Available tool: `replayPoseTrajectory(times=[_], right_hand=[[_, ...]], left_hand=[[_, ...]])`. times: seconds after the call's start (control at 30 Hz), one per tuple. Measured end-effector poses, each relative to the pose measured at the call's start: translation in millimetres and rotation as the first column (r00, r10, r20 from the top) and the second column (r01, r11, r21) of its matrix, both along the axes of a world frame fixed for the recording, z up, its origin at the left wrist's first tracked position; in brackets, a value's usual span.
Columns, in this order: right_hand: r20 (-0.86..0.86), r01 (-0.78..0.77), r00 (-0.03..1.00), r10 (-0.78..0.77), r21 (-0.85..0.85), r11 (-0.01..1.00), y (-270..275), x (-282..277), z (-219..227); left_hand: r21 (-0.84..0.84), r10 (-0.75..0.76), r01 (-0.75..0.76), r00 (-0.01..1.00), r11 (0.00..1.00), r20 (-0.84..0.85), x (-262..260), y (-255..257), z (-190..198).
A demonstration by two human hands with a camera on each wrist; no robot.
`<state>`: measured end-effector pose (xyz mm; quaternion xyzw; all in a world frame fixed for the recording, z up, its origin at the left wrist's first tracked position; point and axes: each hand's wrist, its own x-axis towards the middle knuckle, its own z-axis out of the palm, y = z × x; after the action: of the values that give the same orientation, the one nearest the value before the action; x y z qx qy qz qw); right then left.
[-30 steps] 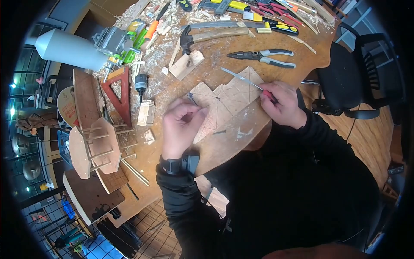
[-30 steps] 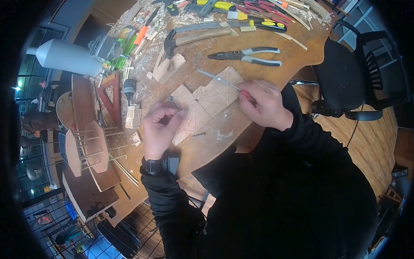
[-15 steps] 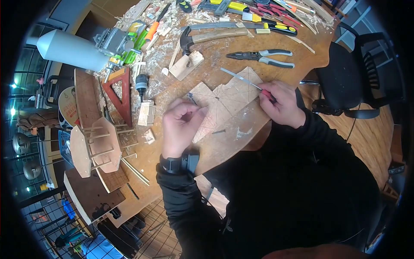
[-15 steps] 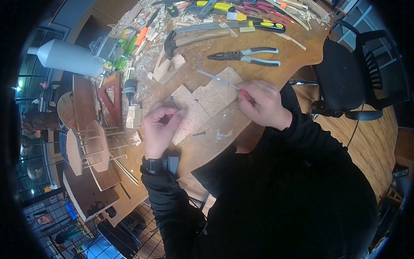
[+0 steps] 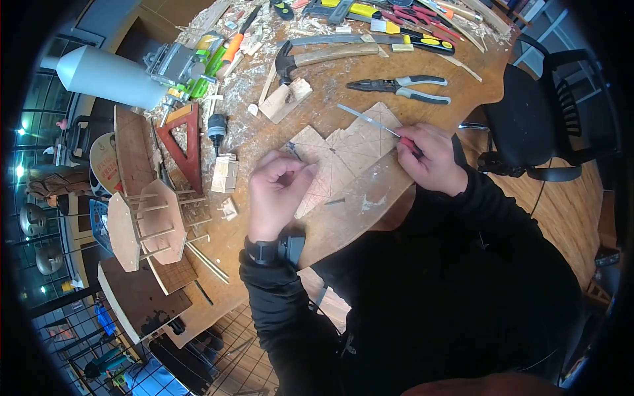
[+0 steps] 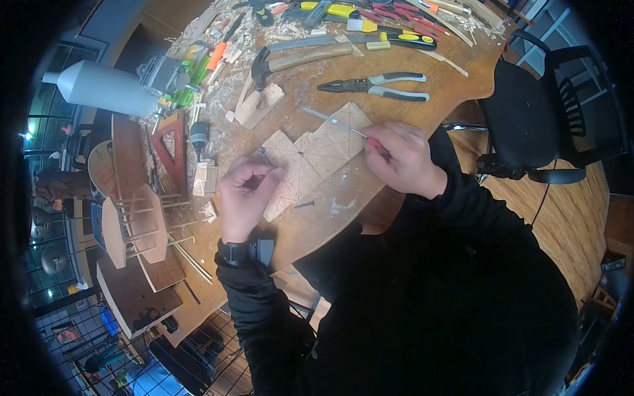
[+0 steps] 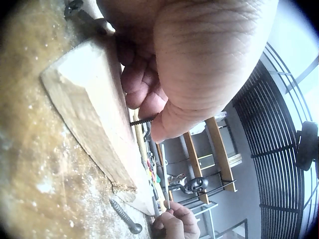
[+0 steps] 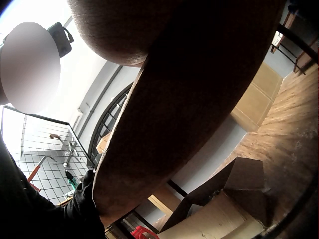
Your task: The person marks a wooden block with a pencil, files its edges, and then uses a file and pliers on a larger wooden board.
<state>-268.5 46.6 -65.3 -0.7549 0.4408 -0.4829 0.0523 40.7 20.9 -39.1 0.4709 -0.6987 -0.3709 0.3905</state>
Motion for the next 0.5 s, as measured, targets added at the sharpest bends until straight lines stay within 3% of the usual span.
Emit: replayPoseTrajectory(times=[0.5], right_hand=[[0.001, 0.002, 1.0, -0.002, 0.0, 1.0, 0.1, 0.1, -0.3]], left_hand=[[0.035, 0.019, -0.019, 1.0, 0.999, 0.001, -1.1, 1.8, 2.4]])
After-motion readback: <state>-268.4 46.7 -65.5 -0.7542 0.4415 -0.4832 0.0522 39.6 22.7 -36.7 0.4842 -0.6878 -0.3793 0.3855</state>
